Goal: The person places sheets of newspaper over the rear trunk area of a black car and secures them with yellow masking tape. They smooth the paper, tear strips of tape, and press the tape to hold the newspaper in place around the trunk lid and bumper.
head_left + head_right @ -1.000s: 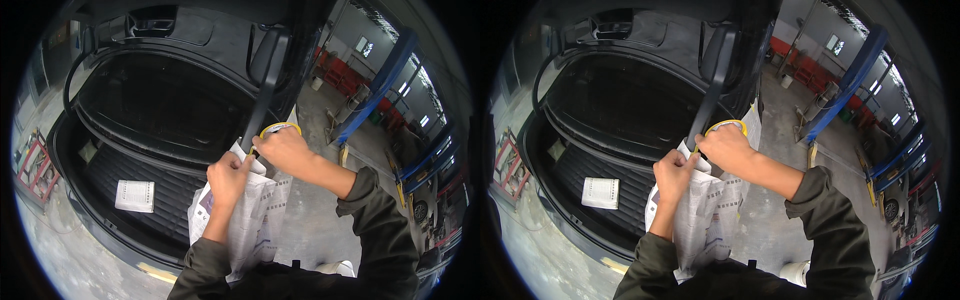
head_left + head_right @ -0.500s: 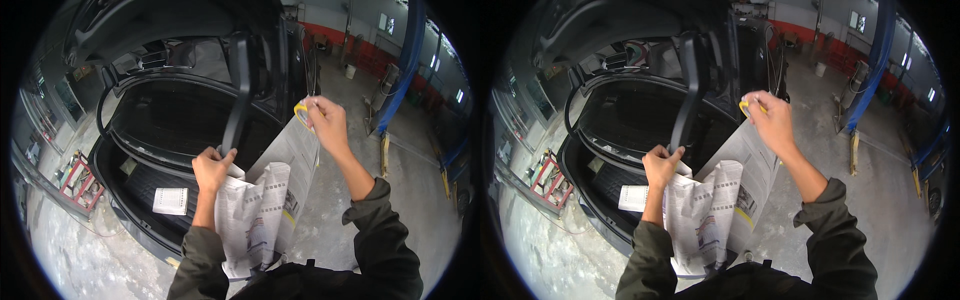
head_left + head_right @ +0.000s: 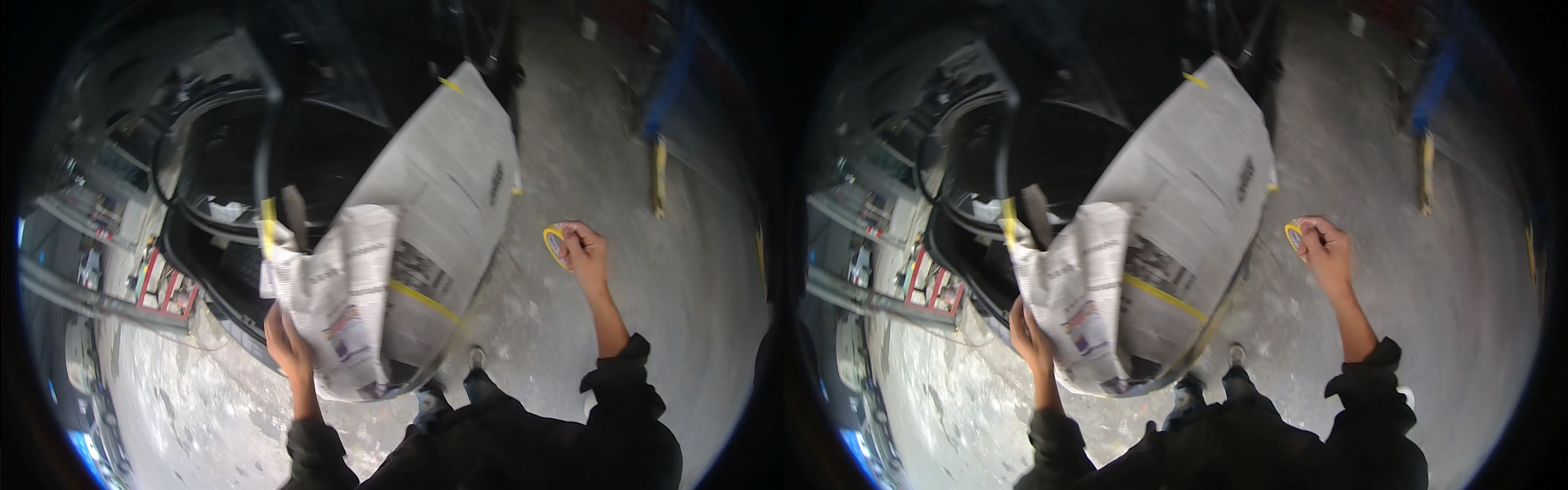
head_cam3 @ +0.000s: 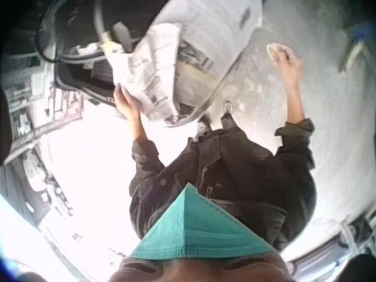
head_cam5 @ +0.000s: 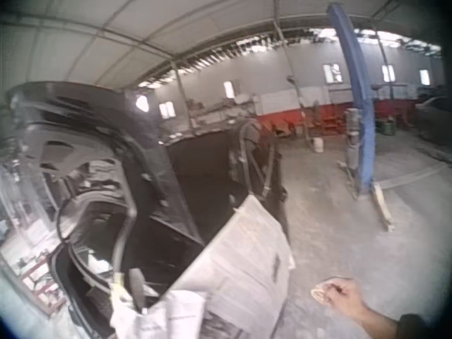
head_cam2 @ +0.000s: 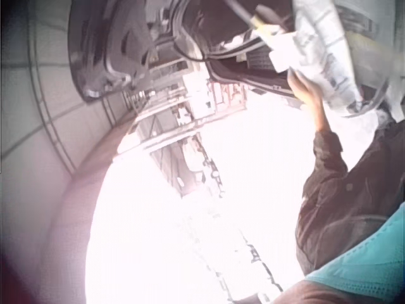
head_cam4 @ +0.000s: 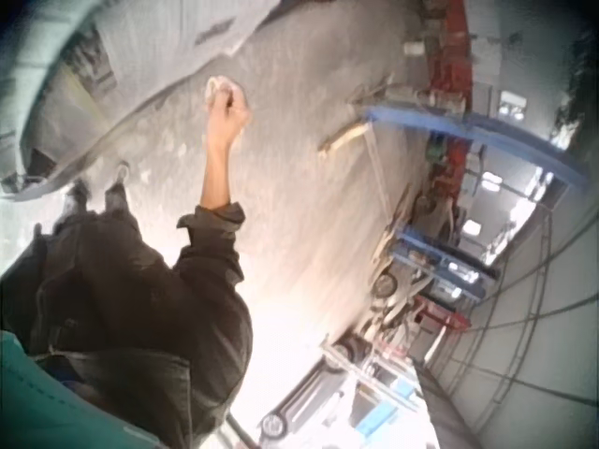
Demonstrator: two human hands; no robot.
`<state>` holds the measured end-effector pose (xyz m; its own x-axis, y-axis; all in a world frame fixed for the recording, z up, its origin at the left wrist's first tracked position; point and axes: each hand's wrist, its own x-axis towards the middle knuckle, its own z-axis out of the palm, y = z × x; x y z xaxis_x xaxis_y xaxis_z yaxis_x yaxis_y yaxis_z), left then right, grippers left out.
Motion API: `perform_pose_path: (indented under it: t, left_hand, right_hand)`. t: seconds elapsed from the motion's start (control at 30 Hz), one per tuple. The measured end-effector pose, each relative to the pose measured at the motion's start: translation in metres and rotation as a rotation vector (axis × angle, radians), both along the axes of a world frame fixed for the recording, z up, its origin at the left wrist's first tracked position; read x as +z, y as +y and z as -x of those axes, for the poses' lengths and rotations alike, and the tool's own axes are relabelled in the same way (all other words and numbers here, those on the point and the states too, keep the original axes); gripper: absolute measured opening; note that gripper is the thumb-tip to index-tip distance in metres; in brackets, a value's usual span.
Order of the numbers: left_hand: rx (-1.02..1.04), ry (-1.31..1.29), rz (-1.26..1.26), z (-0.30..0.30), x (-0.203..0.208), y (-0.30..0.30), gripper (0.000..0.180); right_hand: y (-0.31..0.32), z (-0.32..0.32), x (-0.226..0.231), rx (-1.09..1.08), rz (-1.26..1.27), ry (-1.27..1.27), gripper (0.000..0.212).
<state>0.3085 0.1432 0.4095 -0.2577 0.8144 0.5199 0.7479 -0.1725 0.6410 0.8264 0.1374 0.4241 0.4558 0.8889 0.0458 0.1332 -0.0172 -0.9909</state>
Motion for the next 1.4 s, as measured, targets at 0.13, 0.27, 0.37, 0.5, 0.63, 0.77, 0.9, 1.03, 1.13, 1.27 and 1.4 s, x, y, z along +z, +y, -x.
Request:
perform_pose_path:
  t: [0.13, 0.27, 0.37, 0.5, 0.63, 0.77, 0.9, 1.03, 1.13, 1.27, 1.4]
  left_hand:
    - [0.171, 0.092, 0.148, 0.003, -0.061, -0.108, 0.055]
    - [0.226, -0.231, 0.322, 0.012, -0.094, -0.153, 0.059]
    - [0.142, 0.349, 0.096, -0.009, -0.063, -0.153, 0.059]
    - [-0.474, 0.761, 0.266, -0.051, -0.032, -0.135, 0.066]
    - [-0.582, 0.937, 0.172, -0.052, -0.065, -0.100, 0.070]
    - [-0.607, 0.947, 0.072, -0.045, -0.064, -0.101, 0.073]
    - [-0.683, 1.048, 0.052, -0.036, -0.058, -0.087, 0.072]
    - [-0.732, 1.075, 0.057, -0.049, -0.053, -0.055, 0.072]
    - [-0.689, 1.083, 0.015, -0.067, -0.044, -0.016, 0.073]
    - [-0.638, 1.047, 0.050, -0.083, -0.040, 0.036, 0.073]
    - [-0.609, 1.047, 0.066, -0.107, -0.031, 0.070, 0.073]
  right_hand:
    - [-0.074, -0.023, -0.095, -0.133, 0.097, 0.169, 0.019]
    - [-0.153, -0.013, -0.154, -0.249, 0.235, 0.315, 0.018]
    - [-0.187, 0.016, -0.169, -0.270, 0.261, 0.387, 0.017]
    - [-0.213, 0.067, -0.163, -0.157, 0.192, 0.356, 0.017]
    - [-0.253, 0.126, -0.147, -0.034, 0.105, 0.333, 0.020]
    - [-0.309, 0.179, -0.133, 0.030, 0.111, 0.302, 0.022]
    - [-0.342, 0.191, -0.141, 0.076, 0.187, 0.310, 0.022]
    - [-0.341, 0.198, -0.143, 0.095, 0.233, 0.328, 0.022]
    - [-0.318, 0.194, -0.146, 0.135, 0.254, 0.312, 0.024]
    - [-0.277, 0.182, -0.144, 0.196, 0.258, 0.286, 0.025]
    - [-0.234, 0.163, -0.149, 0.249, 0.267, 0.302, 0.027]
